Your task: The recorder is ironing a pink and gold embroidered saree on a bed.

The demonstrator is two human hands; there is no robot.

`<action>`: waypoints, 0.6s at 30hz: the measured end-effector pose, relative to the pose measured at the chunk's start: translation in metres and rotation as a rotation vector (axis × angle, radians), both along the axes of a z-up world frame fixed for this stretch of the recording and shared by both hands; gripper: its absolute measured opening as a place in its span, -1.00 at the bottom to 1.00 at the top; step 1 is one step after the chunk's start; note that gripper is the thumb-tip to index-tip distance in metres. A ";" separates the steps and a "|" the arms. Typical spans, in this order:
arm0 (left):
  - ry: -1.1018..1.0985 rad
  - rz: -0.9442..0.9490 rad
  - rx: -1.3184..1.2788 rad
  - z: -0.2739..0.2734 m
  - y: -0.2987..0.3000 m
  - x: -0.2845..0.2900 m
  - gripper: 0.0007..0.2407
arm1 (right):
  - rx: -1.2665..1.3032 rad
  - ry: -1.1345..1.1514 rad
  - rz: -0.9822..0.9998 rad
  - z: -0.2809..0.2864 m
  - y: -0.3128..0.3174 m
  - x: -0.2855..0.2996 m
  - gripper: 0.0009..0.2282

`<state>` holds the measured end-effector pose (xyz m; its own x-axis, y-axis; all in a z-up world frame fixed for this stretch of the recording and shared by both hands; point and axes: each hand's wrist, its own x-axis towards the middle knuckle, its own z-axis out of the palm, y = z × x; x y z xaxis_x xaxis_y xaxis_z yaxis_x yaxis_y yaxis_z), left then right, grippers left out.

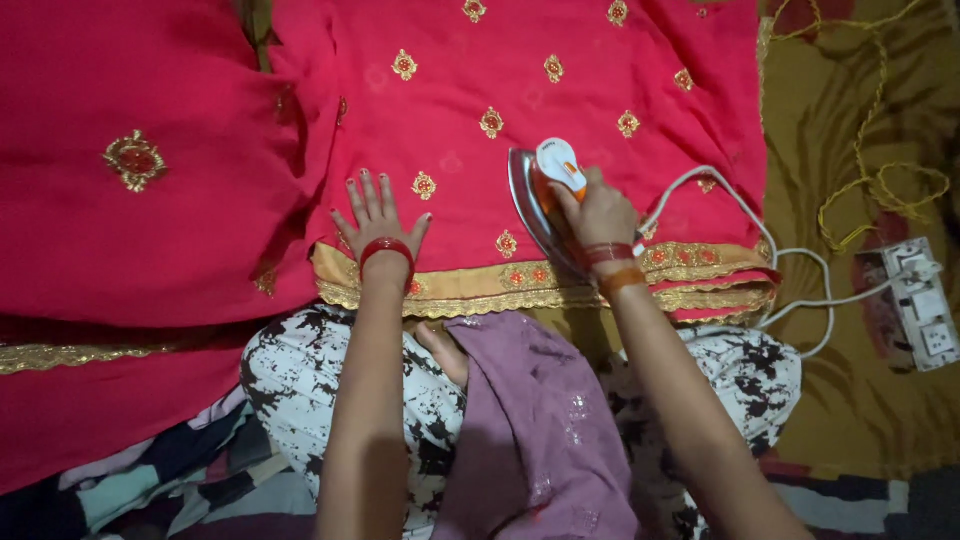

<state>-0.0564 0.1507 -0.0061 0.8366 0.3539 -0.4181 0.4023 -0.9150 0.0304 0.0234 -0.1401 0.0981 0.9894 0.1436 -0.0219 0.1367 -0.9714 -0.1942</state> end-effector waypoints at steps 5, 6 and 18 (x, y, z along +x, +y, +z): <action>-0.080 -0.016 0.012 0.012 -0.007 -0.004 -0.22 | 0.114 -0.091 -0.007 -0.011 0.004 0.012 -0.51; -0.084 -0.026 0.014 0.010 -0.016 -0.002 -0.22 | 0.115 -0.096 -0.017 -0.008 0.001 0.009 -0.51; -0.210 -0.182 -0.163 0.015 -0.152 0.002 -0.42 | 0.075 0.176 -0.059 0.017 -0.053 -0.033 -0.53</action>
